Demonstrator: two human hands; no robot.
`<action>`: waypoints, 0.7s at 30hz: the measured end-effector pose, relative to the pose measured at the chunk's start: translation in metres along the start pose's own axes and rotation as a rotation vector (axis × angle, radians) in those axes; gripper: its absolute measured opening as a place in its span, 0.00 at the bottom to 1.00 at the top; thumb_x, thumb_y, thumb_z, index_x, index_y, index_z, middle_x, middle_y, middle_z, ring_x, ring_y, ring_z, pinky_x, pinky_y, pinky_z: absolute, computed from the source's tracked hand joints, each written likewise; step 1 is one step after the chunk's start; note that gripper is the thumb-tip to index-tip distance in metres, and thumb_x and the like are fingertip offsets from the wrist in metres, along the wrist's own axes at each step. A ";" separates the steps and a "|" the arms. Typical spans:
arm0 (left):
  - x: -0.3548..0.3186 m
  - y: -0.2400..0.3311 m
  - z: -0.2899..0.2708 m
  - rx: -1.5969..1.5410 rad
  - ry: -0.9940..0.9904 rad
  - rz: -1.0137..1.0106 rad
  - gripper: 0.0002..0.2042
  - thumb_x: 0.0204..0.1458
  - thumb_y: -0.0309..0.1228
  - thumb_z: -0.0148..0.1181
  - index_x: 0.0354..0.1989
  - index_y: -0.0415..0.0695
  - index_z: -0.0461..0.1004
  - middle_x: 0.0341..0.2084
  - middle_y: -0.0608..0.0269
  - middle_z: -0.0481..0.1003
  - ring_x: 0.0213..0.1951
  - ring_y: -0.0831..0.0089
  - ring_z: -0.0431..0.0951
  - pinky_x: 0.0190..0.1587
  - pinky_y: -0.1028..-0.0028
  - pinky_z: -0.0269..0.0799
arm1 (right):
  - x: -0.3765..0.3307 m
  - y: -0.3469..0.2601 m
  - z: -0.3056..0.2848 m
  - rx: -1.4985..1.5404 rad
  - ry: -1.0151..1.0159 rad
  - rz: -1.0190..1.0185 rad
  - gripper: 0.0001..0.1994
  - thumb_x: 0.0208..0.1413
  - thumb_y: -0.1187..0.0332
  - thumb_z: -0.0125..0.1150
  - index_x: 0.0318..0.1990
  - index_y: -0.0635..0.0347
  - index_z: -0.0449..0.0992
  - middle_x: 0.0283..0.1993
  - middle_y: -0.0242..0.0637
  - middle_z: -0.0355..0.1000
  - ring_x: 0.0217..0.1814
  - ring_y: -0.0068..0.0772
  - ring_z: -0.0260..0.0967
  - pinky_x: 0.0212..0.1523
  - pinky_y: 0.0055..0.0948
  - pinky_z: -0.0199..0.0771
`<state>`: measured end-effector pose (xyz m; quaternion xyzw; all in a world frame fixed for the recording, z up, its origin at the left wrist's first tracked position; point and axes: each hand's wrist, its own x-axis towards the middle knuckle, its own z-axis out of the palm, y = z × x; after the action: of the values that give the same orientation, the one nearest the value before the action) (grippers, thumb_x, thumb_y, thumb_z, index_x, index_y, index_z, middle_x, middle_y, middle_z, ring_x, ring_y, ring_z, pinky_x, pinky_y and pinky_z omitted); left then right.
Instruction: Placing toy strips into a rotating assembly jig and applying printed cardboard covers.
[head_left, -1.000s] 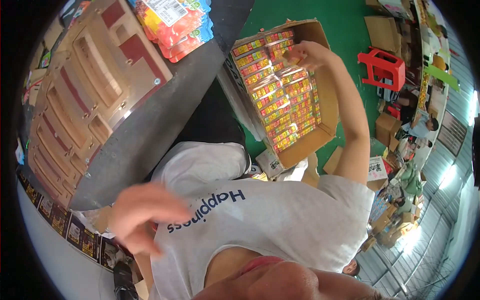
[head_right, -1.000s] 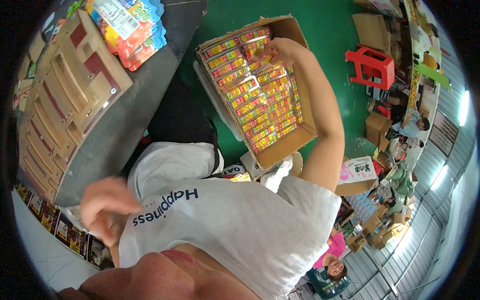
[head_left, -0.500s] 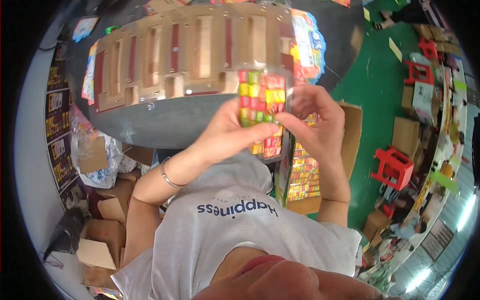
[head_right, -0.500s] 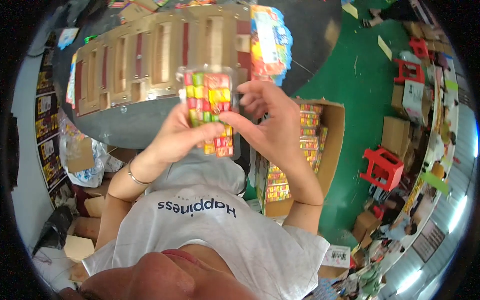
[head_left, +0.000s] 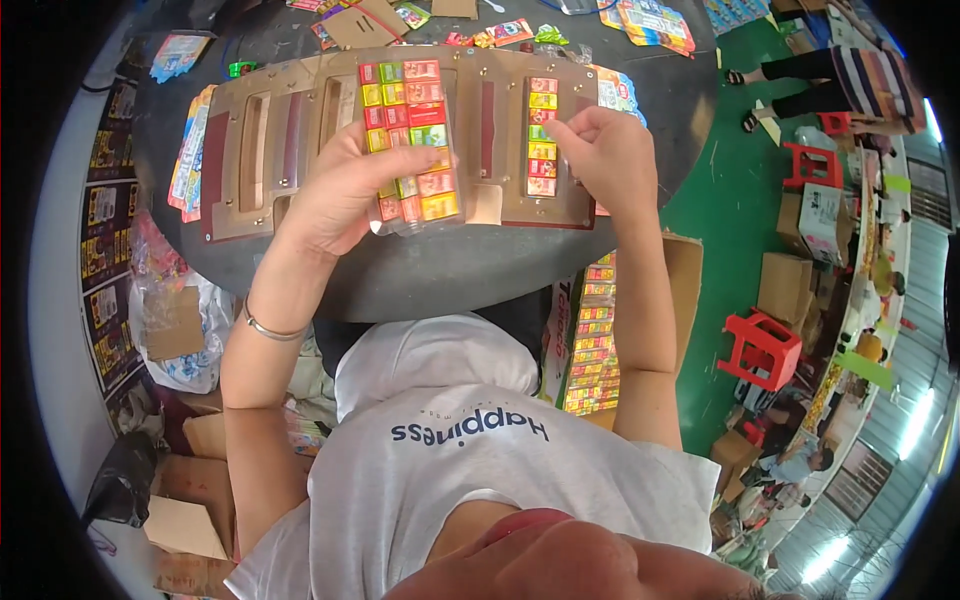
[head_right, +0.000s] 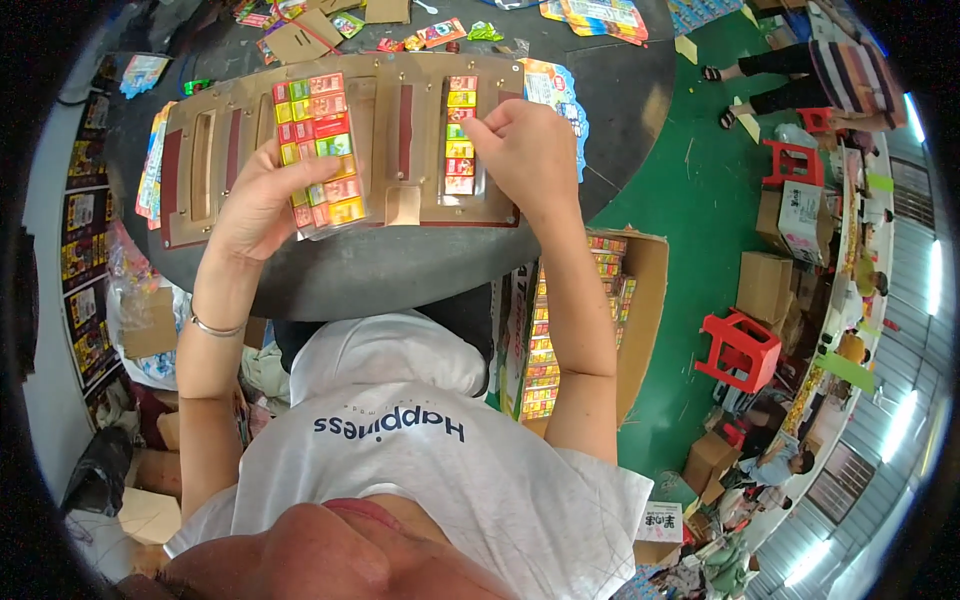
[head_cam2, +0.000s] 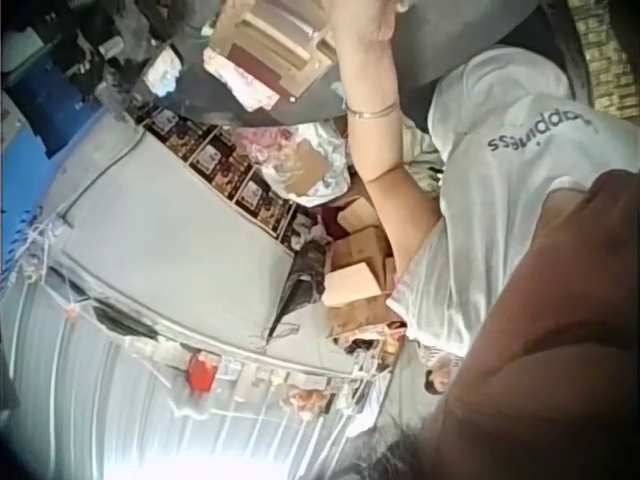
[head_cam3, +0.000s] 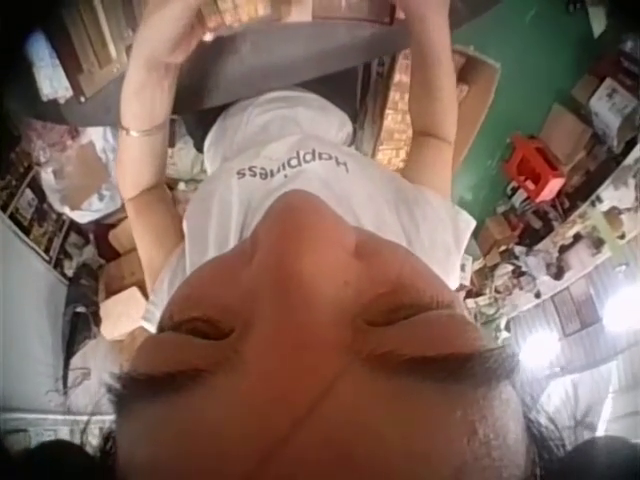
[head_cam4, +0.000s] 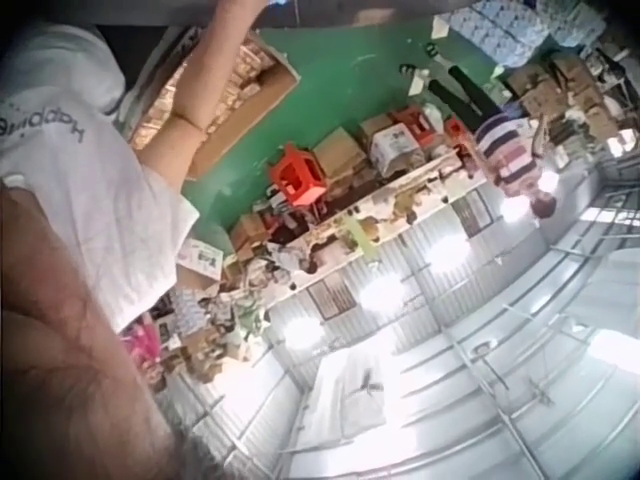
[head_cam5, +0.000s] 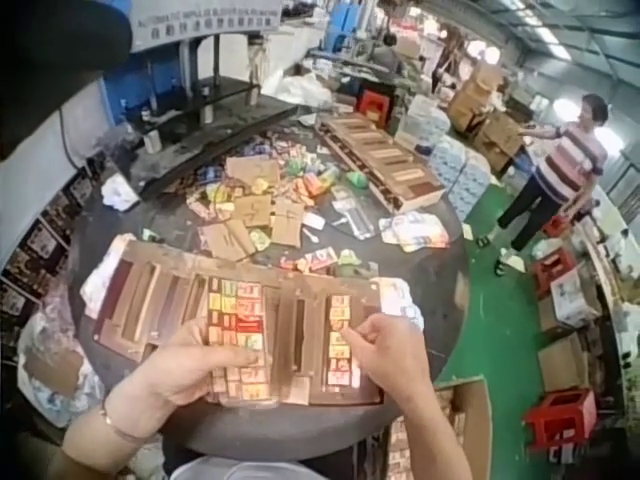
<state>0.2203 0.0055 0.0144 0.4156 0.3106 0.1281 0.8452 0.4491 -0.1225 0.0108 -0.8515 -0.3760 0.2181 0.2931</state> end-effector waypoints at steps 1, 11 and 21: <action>-0.001 0.000 0.005 0.005 0.027 0.048 0.14 0.51 0.27 0.64 0.45 0.37 0.74 0.35 0.58 0.80 0.34 0.76 0.81 0.32 0.77 0.79 | -0.001 -0.002 0.002 -0.150 0.011 -0.047 0.12 0.50 0.63 0.68 0.29 0.64 0.80 0.21 0.29 0.74 0.20 0.14 0.68 0.23 0.18 0.68; -0.002 -0.006 0.001 -0.006 0.030 0.067 0.16 0.48 0.26 0.68 0.46 0.39 0.74 0.34 0.63 0.79 0.34 0.78 0.79 0.36 0.77 0.77 | -0.030 -0.044 0.037 0.663 -0.275 -0.008 0.10 0.57 0.64 0.63 0.31 0.62 0.78 0.22 0.27 0.73 0.20 0.14 0.66 0.21 0.14 0.64; -0.028 0.023 -0.067 0.123 0.146 0.051 0.17 0.53 0.25 0.61 0.52 0.36 0.69 0.41 0.53 0.78 0.41 0.69 0.81 0.39 0.71 0.81 | 0.000 -0.058 0.061 -0.202 -0.043 -0.327 0.14 0.57 0.62 0.62 0.28 0.65 0.78 0.19 0.28 0.72 0.20 0.18 0.68 0.22 0.21 0.66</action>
<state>0.1567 0.0482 0.0128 0.4640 0.3681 0.1602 0.7896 0.3833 -0.0707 0.0046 -0.7994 -0.5355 0.1469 0.2296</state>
